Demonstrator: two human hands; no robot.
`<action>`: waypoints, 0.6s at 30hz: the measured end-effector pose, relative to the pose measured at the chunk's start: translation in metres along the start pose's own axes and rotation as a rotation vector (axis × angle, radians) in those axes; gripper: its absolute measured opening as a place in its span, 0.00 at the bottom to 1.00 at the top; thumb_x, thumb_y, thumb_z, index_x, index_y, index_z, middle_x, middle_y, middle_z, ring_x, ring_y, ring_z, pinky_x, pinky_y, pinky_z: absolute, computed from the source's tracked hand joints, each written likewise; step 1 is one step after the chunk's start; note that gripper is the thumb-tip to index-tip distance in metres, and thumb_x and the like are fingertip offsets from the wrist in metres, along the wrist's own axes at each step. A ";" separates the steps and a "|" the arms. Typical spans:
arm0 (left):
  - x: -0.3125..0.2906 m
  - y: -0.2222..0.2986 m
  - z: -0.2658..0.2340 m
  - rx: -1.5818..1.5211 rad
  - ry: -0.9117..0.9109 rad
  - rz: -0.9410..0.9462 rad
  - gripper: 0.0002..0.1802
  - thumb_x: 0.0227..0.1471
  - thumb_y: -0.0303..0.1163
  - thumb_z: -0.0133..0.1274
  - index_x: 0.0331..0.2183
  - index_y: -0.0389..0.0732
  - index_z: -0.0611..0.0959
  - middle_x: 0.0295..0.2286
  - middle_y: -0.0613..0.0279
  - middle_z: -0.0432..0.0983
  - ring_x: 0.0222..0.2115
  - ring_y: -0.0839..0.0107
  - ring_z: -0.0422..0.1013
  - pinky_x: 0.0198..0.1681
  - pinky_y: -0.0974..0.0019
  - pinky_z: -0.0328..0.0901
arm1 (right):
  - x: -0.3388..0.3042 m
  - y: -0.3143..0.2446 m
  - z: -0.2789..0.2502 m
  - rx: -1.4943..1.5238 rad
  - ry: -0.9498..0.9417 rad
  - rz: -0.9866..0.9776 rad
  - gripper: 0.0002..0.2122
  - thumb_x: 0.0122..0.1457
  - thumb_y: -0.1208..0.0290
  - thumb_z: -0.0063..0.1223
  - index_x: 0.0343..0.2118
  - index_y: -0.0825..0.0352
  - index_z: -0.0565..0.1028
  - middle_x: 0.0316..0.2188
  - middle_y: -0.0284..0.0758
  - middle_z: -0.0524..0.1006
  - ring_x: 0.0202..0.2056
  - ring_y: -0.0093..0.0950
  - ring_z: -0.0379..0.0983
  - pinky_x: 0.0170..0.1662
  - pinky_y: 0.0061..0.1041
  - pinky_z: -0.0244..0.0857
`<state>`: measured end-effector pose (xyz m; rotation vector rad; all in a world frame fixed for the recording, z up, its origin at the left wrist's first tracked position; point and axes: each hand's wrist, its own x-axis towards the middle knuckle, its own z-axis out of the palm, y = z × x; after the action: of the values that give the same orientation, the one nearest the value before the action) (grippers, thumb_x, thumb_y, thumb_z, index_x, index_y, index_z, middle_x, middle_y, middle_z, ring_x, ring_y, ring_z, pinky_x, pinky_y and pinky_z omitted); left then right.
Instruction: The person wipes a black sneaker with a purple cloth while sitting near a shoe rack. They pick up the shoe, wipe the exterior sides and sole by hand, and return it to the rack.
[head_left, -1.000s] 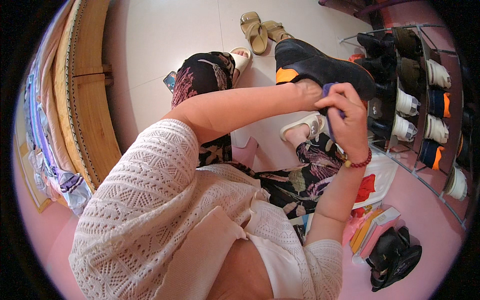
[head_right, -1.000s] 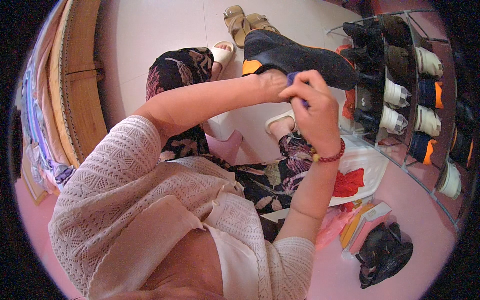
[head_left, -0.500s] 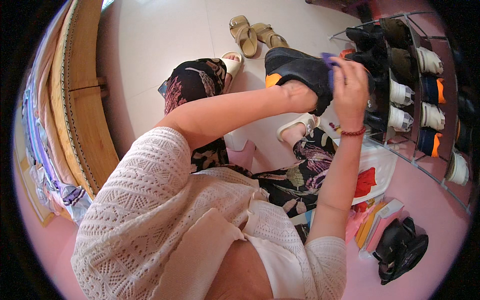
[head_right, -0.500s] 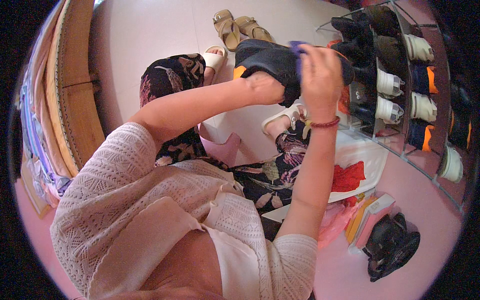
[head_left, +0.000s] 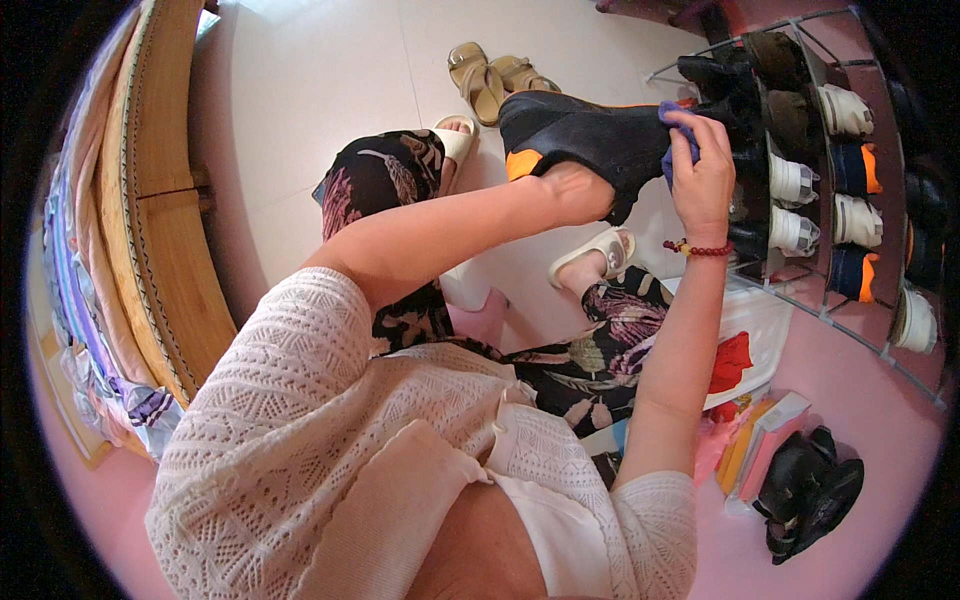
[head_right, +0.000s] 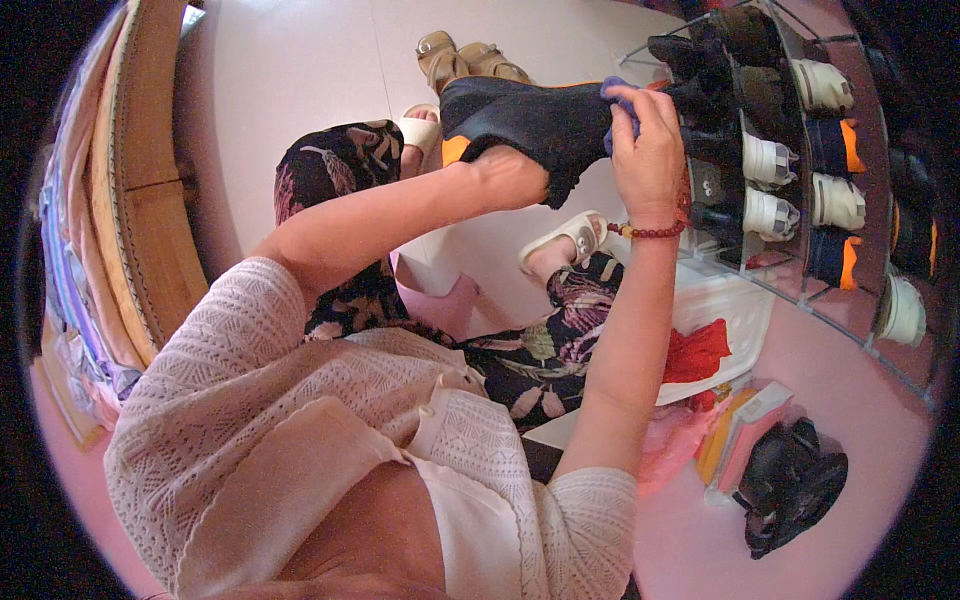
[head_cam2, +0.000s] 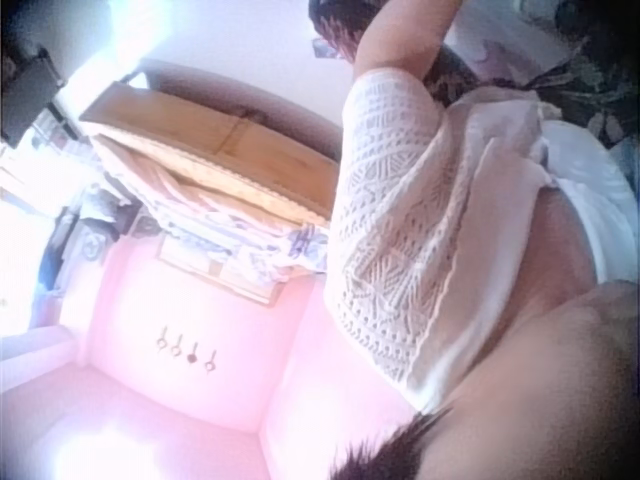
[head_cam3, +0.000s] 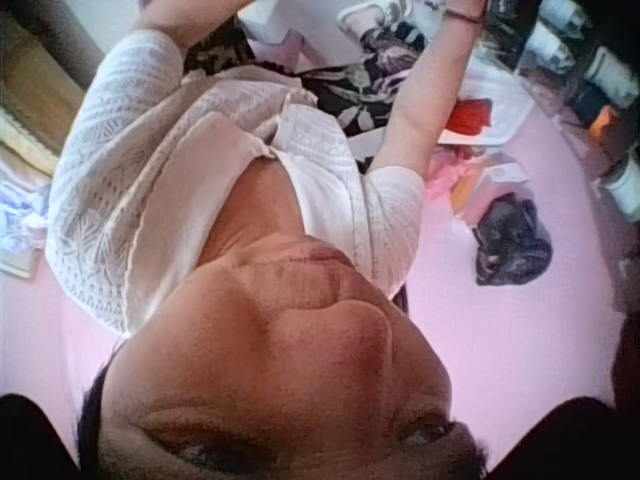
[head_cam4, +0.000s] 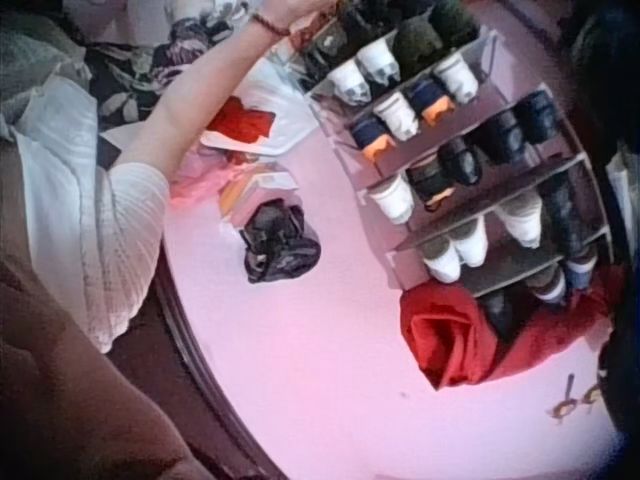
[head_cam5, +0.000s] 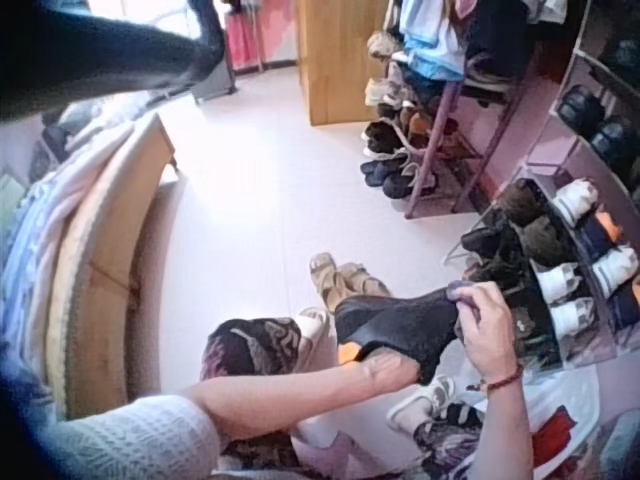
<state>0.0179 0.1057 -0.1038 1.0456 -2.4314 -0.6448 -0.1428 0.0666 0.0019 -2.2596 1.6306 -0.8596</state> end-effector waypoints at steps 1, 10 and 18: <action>0.000 -0.005 0.009 -0.025 0.025 0.013 0.13 0.45 0.31 0.48 0.29 0.36 0.83 0.32 0.47 0.77 0.36 0.56 0.74 0.42 0.62 0.67 | 0.001 0.003 -0.001 -0.042 0.050 0.019 0.07 0.55 0.74 0.48 0.37 0.63 0.75 0.36 0.41 0.73 0.41 0.39 0.70 0.46 0.32 0.63; -0.002 0.006 -0.001 -0.036 -0.470 -0.137 0.13 0.46 0.31 0.47 0.32 0.37 0.82 0.35 0.49 0.76 0.37 0.59 0.73 0.44 0.61 0.65 | 0.003 0.019 -0.007 -0.064 -0.029 0.090 0.08 0.50 0.75 0.46 0.34 0.65 0.74 0.33 0.42 0.73 0.36 0.39 0.71 0.40 0.33 0.65; -0.007 0.012 -0.003 0.020 -0.157 -0.057 0.15 0.46 0.32 0.48 0.36 0.38 0.80 0.38 0.46 0.74 0.40 0.56 0.71 0.45 0.58 0.63 | 0.003 0.012 -0.006 -0.127 -0.024 -0.023 0.08 0.52 0.76 0.44 0.35 0.63 0.73 0.35 0.38 0.72 0.37 0.39 0.69 0.40 0.32 0.63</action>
<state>0.0169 0.1175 -0.0953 1.1140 -2.5544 -0.7489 -0.1549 0.0606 0.0015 -2.3672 1.6972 -0.7508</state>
